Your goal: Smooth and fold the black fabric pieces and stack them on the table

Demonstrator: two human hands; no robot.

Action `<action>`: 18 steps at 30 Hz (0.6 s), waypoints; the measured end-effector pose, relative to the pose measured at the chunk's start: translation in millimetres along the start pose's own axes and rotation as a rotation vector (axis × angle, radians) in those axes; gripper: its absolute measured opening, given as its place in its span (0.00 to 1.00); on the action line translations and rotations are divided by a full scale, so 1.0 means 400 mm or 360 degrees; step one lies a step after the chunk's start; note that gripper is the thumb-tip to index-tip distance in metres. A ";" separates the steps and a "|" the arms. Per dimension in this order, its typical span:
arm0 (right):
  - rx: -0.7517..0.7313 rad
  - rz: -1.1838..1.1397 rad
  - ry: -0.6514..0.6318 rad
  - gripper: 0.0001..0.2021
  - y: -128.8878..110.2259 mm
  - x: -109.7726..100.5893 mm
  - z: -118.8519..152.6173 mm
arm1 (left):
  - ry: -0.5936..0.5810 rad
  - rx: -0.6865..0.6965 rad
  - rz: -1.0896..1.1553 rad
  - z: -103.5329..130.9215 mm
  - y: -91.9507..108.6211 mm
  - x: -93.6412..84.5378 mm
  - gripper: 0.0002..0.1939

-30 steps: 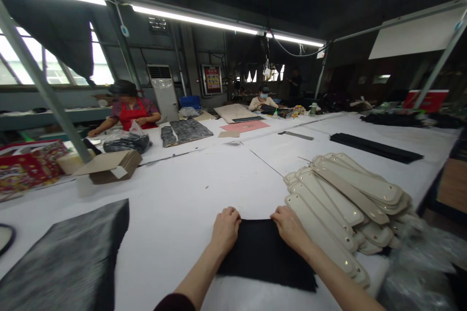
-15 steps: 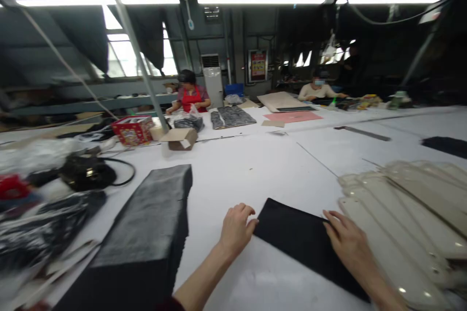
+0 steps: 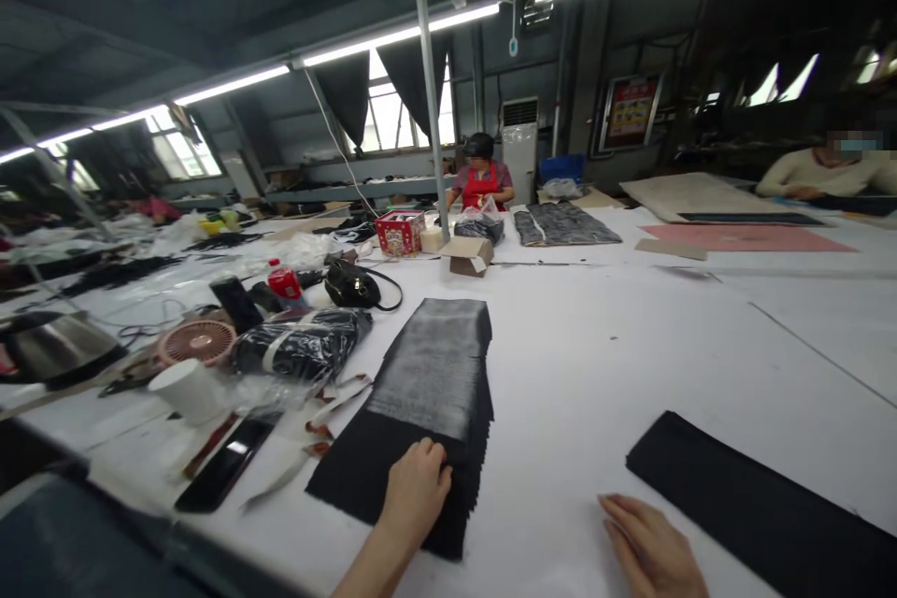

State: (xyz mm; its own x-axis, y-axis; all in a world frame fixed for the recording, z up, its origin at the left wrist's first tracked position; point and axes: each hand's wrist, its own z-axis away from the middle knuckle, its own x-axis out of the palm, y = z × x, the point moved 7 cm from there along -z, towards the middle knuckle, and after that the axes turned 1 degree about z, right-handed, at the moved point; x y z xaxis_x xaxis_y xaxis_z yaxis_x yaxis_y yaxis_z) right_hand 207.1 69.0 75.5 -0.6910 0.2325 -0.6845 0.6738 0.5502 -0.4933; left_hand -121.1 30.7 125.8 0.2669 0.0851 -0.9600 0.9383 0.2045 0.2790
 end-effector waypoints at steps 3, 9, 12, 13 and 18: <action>-0.0034 -0.0231 -0.0244 0.15 -0.142 0.106 -0.027 | -0.0008 0.0047 0.0119 -0.021 -0.005 0.010 0.07; -0.0296 -0.0267 -0.0646 0.18 -0.376 0.234 -0.113 | 0.0056 0.0061 0.0604 -0.030 -0.072 -0.002 0.08; -0.0357 -0.0108 -0.0763 0.19 -0.419 0.281 -0.153 | 0.0065 0.0047 0.0928 -0.032 -0.104 -0.003 0.07; -0.0373 -0.0055 -0.0777 0.19 -0.423 0.295 -0.160 | 0.0071 0.0034 0.1037 -0.034 -0.114 -0.001 0.06; -0.0479 0.0143 -0.0666 0.17 -0.425 0.335 -0.174 | 0.0161 -0.0160 0.1589 -0.041 -0.207 0.007 0.12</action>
State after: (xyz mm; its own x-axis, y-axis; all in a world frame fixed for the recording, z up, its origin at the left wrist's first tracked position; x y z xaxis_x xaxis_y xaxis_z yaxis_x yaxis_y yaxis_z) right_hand -18.3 62.5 105.1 -0.4285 -0.0174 -0.9034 0.5779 0.7633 -0.2888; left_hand -201.7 30.0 100.6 0.8961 0.3438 -0.2807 0.2717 0.0751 0.9594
